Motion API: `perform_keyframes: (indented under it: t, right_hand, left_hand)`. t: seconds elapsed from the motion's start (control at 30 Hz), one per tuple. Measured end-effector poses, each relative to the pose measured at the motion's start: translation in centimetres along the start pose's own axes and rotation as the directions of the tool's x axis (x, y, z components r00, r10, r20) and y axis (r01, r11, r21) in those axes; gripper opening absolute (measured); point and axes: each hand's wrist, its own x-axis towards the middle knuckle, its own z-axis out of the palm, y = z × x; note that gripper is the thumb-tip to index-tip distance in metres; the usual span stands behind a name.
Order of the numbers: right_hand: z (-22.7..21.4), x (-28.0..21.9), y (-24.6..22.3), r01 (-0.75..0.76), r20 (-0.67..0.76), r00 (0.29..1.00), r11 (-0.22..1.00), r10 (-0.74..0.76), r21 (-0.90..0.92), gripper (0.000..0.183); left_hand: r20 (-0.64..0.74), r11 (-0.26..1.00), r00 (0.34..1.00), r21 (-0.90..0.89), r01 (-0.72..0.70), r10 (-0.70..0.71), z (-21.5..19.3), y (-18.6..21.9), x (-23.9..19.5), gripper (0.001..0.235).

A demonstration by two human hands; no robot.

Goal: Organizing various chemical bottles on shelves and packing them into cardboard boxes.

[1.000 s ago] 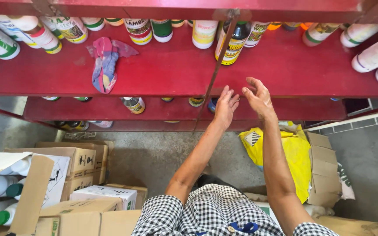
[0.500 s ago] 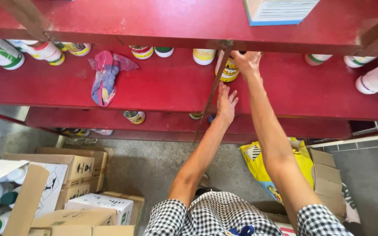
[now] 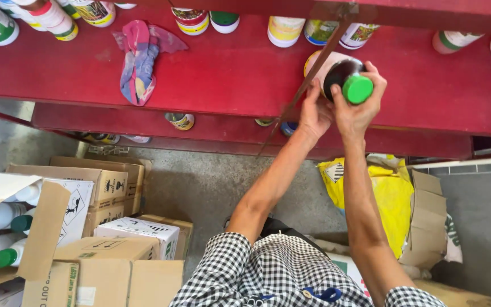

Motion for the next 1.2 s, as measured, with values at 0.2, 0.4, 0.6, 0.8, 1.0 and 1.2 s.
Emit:
perform_keyframes:
  t: [0.2, 0.4, 0.6, 0.8, 1.0, 1.2]
  right_hand:
    - [-5.6, -6.3, -5.4, 0.007, -0.096, 0.995, 1.000, -0.010, -0.029, 0.061]
    - [-8.8, -14.6, -10.5, -0.091, -0.106, 0.991, 0.987, 0.077, -0.132, 0.061]
    - [-6.2, -23.6, -10.6, -0.259, 0.006, 0.965, 0.960, 0.261, -0.103, 0.059]
    - [0.7, -27.4, -9.1, -0.353, 0.132, 0.925, 0.934, 0.356, -0.048, 0.057]
    - [9.8, -26.8, -4.5, -0.335, 0.214, 0.915, 0.940, 0.341, -0.065, 0.061]
    - [18.9, -26.4, 2.7, -0.295, 0.250, 0.922, 0.955, 0.295, -0.038, 0.062]
  left_hand:
    - [-0.007, 0.994, 0.995, 0.013, 0.104, -0.104, 13.2, 2.8, -13.2, 0.064]
    - [-0.070, 0.972, 0.972, 0.047, 0.229, -0.226, 10.8, 2.3, -23.6, 0.059]
    - [-0.213, 0.945, 0.922, -0.028, 0.325, -0.324, 1.9, 5.3, -31.0, 0.046]
    - [-0.446, 0.968, 0.865, -0.016, 0.249, -0.230, -10.2, 7.8, -32.5, 0.044]
    - [-0.604, 0.972, 0.795, 0.153, 0.178, -0.051, -17.5, 12.7, -28.3, 0.044]
    - [-0.437, 0.972, 0.886, 0.230, -0.056, 0.154, -22.9, 16.4, -21.8, 0.031]
